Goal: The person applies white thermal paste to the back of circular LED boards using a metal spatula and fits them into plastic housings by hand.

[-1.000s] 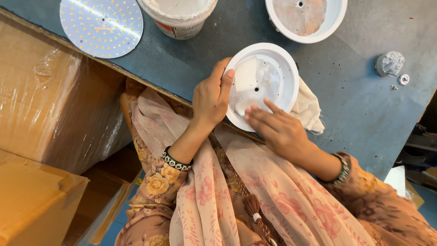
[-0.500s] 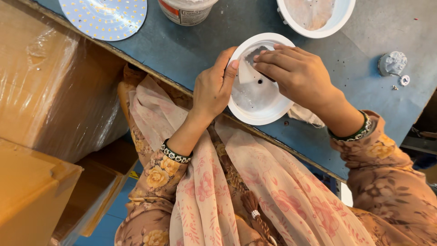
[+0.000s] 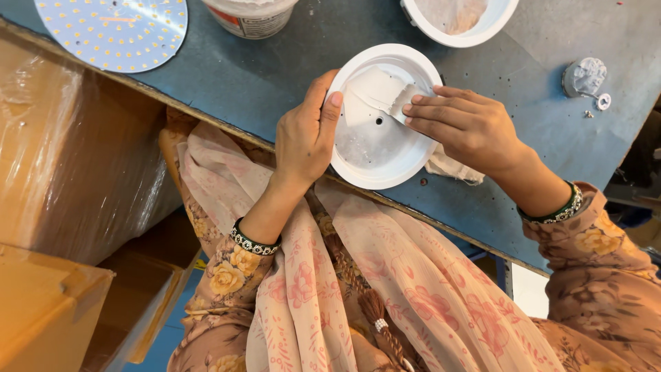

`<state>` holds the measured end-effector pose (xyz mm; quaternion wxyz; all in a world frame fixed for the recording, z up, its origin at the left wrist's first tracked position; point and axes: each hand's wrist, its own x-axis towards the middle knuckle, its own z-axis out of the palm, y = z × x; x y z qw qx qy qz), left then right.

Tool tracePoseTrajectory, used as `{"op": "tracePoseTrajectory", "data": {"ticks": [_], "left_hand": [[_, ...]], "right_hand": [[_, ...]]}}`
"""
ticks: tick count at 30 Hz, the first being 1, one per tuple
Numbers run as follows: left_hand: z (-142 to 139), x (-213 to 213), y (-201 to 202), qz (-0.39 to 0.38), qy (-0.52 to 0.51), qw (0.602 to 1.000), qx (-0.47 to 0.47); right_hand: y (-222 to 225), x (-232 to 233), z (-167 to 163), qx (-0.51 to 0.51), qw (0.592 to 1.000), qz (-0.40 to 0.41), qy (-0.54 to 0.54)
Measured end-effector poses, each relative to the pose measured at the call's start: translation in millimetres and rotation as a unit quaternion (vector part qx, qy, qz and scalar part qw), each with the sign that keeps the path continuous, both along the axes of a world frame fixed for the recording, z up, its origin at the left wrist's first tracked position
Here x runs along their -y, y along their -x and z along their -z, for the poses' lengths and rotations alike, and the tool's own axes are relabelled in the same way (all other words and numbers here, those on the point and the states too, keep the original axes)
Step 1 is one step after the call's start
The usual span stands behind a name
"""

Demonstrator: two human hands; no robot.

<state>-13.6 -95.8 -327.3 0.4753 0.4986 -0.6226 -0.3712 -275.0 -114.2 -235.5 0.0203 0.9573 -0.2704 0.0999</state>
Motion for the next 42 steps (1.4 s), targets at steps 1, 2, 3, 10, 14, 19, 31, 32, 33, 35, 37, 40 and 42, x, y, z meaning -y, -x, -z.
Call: {"op": "tracePoseTrajectory", "data": {"ticks": [1,2,3,10,14,19,31,32,33,35,37,40,42], "left_hand": [[0,0,0,-0.001,0.002,1.0,-0.001],[0,-1,1,-0.003,0.003,1.0,0.002],[0,-1,1,-0.005,0.004,1.0,0.004],[1,-1,4,-0.019,0.002,1.0,0.006],[2,-1,3,-0.014,0.012,1.0,-0.004],[2,0,1,-0.001,0.004,1.0,-0.015],[3,-1,4,-0.018,-0.001,1.0,0.0],[3,-1,4,-0.017,0.005,1.0,-0.001],[3,-1,4,-0.018,0.01,1.0,-0.003],[3,0,4,-0.019,0.016,1.0,-0.006],[2,0,3,-0.017,0.021,1.0,-0.009],[1,0,2,-0.008,0.005,1.0,-0.008],[0,0,3,-0.014,0.017,1.0,-0.014]], "right_hand": [[2,-4,2,0.001,1.0,0.007,0.001],[2,-9,4,0.013,1.0,0.022,-0.007],[0,-15,7,0.025,0.999,0.037,-0.016],[-43,-86,29,0.056,0.979,0.197,0.02],[-55,-99,18,0.087,0.983,0.161,-0.014],[-33,-33,-4,0.133,0.984,0.116,-0.008],[-23,-34,4,0.065,0.996,0.066,-0.021],[-27,-47,5,0.072,0.993,0.089,-0.03],[-31,-60,6,0.079,0.991,0.103,-0.038],[-36,-79,8,0.094,0.986,0.127,-0.055],[-34,-78,6,0.097,0.989,0.104,-0.048],[-33,-59,0,0.133,0.982,0.126,-0.047],[-40,-39,-4,0.146,0.977,0.151,-0.042]]}}
